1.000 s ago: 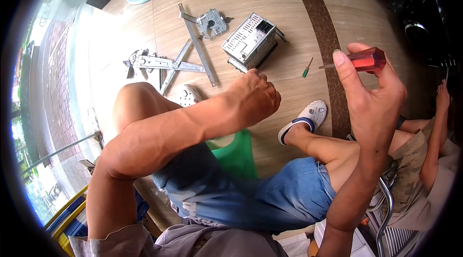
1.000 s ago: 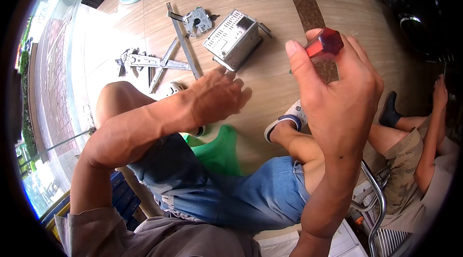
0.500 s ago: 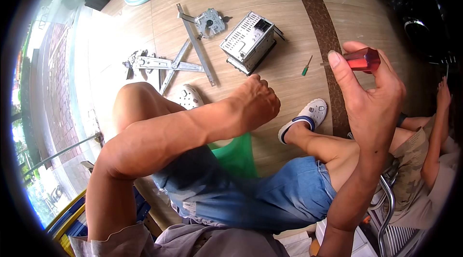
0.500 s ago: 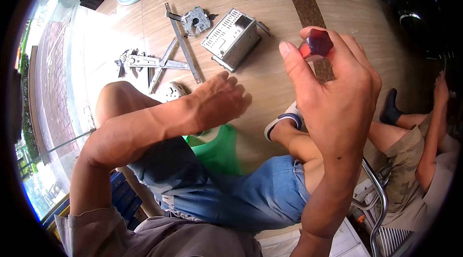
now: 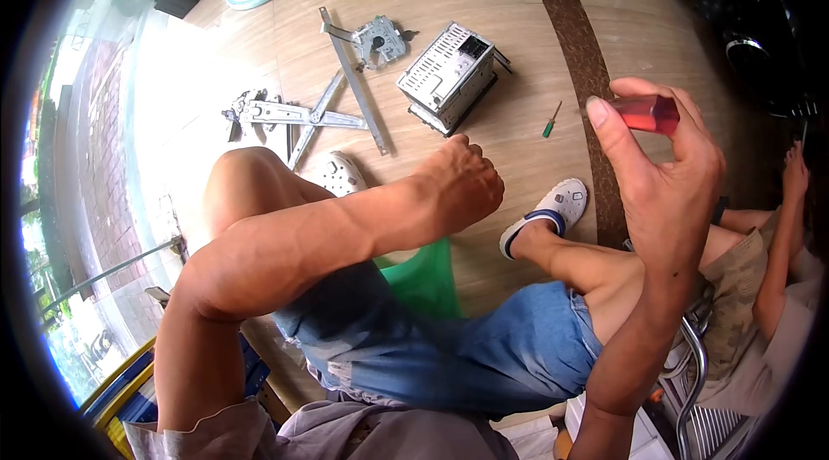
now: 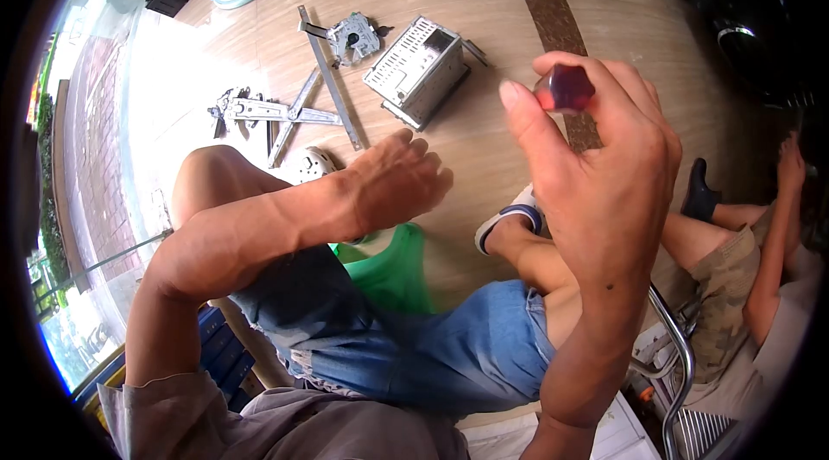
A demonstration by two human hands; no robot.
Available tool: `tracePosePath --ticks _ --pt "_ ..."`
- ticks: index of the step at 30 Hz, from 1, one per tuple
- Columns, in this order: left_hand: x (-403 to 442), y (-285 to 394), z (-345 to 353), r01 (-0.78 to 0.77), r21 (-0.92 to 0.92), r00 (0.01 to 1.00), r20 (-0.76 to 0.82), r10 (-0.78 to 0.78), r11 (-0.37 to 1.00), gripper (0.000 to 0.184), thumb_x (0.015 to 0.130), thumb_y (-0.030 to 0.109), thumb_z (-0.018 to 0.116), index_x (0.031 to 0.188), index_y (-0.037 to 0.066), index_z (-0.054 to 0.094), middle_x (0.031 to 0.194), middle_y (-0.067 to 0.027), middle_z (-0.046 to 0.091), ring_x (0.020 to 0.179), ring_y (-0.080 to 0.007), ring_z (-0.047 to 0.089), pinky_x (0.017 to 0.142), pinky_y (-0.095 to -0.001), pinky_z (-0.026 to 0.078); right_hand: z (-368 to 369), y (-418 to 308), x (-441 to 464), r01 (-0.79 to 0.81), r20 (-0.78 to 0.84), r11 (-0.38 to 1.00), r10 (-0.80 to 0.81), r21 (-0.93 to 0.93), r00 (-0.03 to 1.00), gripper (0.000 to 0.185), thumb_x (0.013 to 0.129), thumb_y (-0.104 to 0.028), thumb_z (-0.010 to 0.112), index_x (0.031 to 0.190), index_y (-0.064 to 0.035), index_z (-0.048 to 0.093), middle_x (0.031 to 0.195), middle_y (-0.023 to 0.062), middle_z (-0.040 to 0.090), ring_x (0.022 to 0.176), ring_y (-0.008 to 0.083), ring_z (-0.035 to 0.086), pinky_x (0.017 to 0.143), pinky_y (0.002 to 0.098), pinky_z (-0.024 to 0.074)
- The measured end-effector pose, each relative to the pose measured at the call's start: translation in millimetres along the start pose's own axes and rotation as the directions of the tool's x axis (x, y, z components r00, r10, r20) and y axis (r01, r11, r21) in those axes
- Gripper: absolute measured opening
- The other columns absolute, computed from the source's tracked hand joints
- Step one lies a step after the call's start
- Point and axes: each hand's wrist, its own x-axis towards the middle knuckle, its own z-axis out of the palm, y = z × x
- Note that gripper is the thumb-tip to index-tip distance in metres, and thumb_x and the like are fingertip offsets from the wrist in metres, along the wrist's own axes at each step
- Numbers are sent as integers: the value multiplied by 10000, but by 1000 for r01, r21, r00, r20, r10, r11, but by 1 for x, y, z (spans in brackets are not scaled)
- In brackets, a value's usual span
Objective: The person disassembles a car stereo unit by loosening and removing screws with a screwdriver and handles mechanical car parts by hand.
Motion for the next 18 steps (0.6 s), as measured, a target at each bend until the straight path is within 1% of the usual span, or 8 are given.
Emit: tracePosePath --ticks 6,9,11,12,13,14,15,18 --pt "2 -8 6 -36 -74 998 49 39 997 192 938 275 697 990 94 663 906 -68 715 949 -258 703 856 -373 515 0 4 1 -93 47 974 85 206 995 224 852 -87 804 1060 -21 755 953 90 715 845 191 685 776 305 528" --pt "17 -32 4 95 -267 968 251 -26 959 305 927 368 731 1046 94 672 973 -100 724 986 -293 710 863 -417 543 -5 -2 1 -97 54 981 89 170 995 232 885 -96 807 1088 0 751 1010 80 723 908 158 690 836 273 516" --pt "29 -53 13 231 -182 938 303 -169 956 306 935 385 727 1088 121 734 1059 -68 762 1011 -275 728 824 -409 579 -4 -2 -1 -81 12 988 80 133 997 229 887 -112 806 1080 0 756 996 82 729 902 156 692 841 275 514" --pt "30 -73 41 203 -205 974 145 -175 958 323 958 397 702 1092 105 736 1069 -93 759 1024 -285 729 833 -428 587 -5 -2 0 -73 -6 990 74 121 997 229 886 -121 807 1076 -1 759 988 83 733 899 155 693 839 277 514" --pt "34 -93 44 288 -271 943 247 -222 919 343 985 393 641 1167 103 661 1014 -154 728 971 -303 719 810 -447 573 -7 -2 0 -68 -20 992 70 106 997 230 886 -130 808 1072 -2 762 980 83 737 896 155 694 837 279 514" --pt "37 -106 54 393 -184 904 260 -341 901 383 1005 411 599 1208 88 641 1038 -160 726 996 -293 713 804 -459 575 -11 -1 1 -66 -34 994 69 86 997 231 886 -139 809 1067 -3 765 972 84 741 893 154 695 835 281 514" --pt "36 -111 42 543 -226 821 345 -455 809 482 995 471 612 1250 62 633 1082 -170 713 1008 -297 706 830 -444 570 -14 0 0 -71 -55 992 77 108 995 239 883 -148 812 1067 -3 766 964 85 743 892 157 695 833 282 513" --pt "35 -134 63 655 -193 755 206 -622 731 842 932 608 658 1535 74 412 1317 -225 625 1208 -395 628 988 -567 506 -19 3 -1 -70 -136 981 95 178 986 252 862 -160 818 1052 -5 764 933 96 737 883 195 692 821 314 519"
